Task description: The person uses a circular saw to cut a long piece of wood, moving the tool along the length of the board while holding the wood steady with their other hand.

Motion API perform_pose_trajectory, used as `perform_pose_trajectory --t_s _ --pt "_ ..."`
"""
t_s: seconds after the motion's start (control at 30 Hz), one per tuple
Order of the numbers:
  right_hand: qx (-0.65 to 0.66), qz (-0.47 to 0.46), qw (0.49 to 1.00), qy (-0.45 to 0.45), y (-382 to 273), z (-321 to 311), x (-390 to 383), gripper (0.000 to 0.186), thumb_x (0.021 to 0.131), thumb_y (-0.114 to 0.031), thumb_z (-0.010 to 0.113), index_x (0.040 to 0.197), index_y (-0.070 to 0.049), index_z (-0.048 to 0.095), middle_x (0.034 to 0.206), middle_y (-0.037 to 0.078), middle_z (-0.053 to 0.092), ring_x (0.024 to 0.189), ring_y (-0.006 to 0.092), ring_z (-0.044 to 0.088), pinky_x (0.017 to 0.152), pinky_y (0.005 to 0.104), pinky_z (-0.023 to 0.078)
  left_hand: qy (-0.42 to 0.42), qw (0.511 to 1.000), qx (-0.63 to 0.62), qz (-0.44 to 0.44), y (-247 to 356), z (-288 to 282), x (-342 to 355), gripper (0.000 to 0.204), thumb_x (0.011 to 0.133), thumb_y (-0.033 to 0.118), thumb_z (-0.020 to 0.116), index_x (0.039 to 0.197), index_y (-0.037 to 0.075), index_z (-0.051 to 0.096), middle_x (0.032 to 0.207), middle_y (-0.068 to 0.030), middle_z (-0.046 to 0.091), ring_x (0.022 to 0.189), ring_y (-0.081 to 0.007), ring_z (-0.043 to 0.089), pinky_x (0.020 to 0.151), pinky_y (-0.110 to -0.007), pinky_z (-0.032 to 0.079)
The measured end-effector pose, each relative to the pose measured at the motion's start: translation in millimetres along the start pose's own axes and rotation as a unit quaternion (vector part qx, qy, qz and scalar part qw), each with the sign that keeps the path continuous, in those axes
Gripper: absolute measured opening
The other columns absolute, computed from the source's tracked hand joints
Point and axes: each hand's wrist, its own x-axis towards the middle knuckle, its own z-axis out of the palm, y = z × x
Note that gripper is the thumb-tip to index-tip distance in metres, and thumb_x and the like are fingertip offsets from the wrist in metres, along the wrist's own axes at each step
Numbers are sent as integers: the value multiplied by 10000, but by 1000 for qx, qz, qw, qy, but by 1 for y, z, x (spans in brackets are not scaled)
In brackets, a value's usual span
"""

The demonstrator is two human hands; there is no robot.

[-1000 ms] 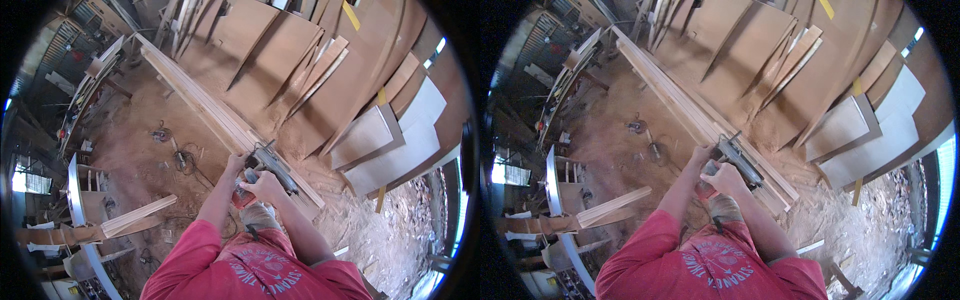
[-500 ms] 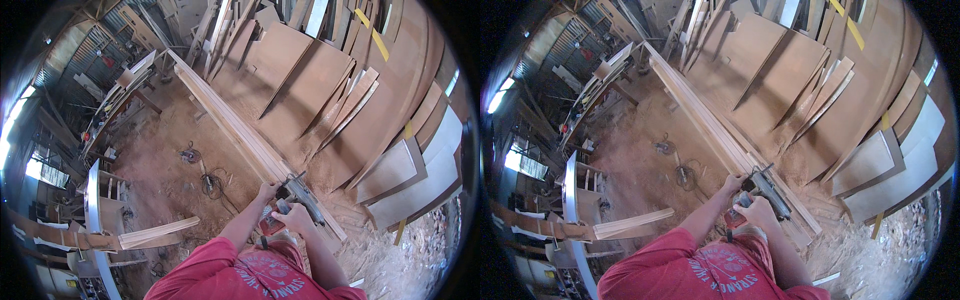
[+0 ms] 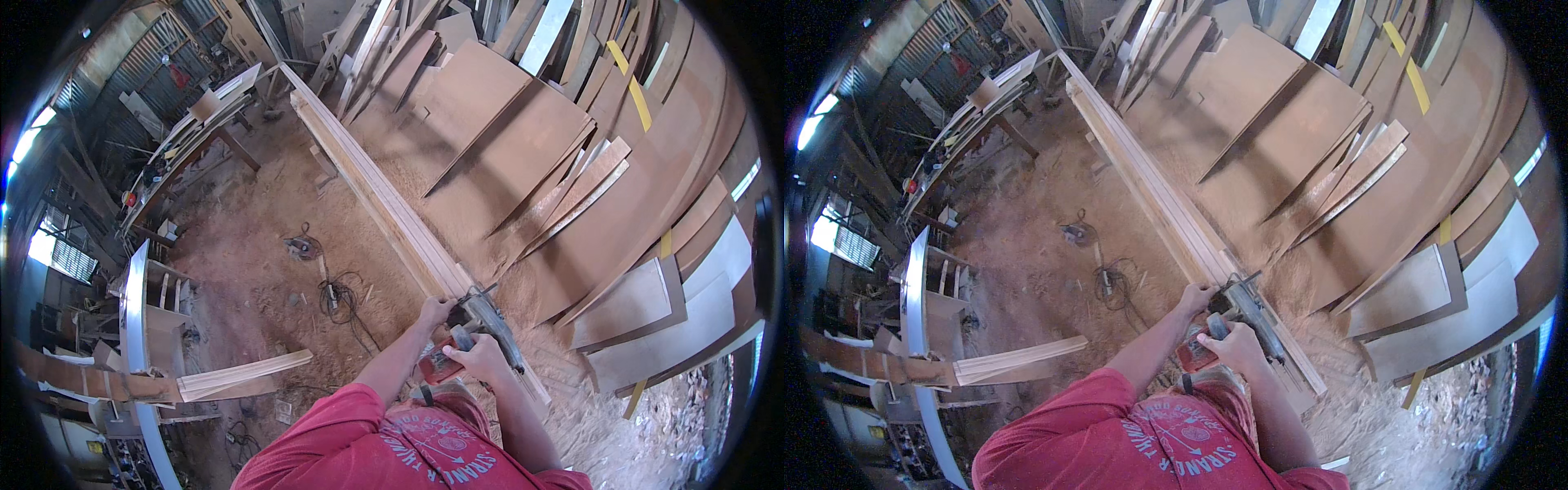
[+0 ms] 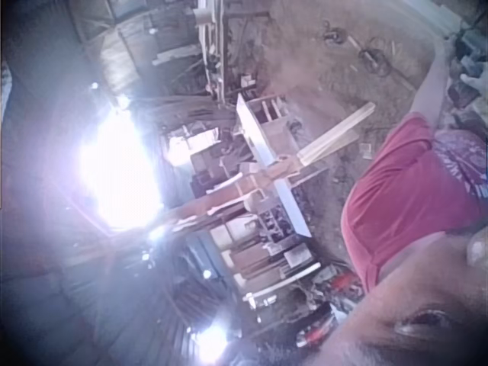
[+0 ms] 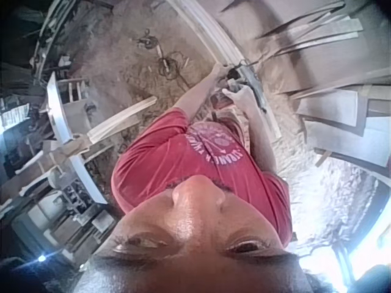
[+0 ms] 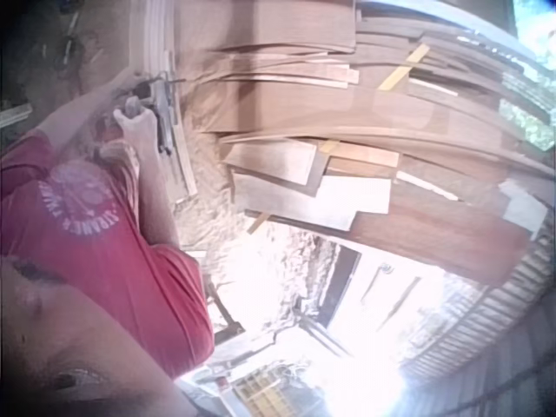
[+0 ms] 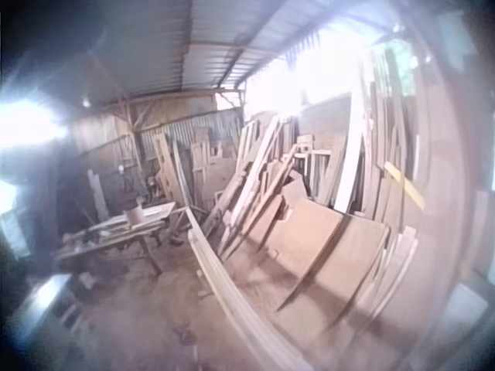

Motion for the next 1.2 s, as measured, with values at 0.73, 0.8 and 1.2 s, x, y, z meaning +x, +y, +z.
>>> perform_pose_trajectory --t_s 0.73,0.8,1.2 --pt "16 -32 999 26 -22 12 43 578 819 -502 842 964 52 772 795 215 739 752 305 730 781 429 563 15 1000 10 18 16 -33 33 415 957 357 769 1001 -55 768 748 -134 731 585 -206 694 480 -364 534" --pt "13 -28 999 21 -24 12 47 578 820 -502 842 967 52 773 797 218 741 757 307 734 782 428 565 12 1000 16 14 17 -35 35 427 955 361 772 983 -65 763 740 -135 732 586 -210 695 481 -361 530" --pt "-14 -18 1000 19 -39 15 71 581 821 -509 838 946 54 764 794 231 737 760 332 741 773 443 567 3 1000 -6 -10 18 -51 59 393 961 378 770 1022 -9 789 815 -89 738 695 -168 663 603 -369 521"
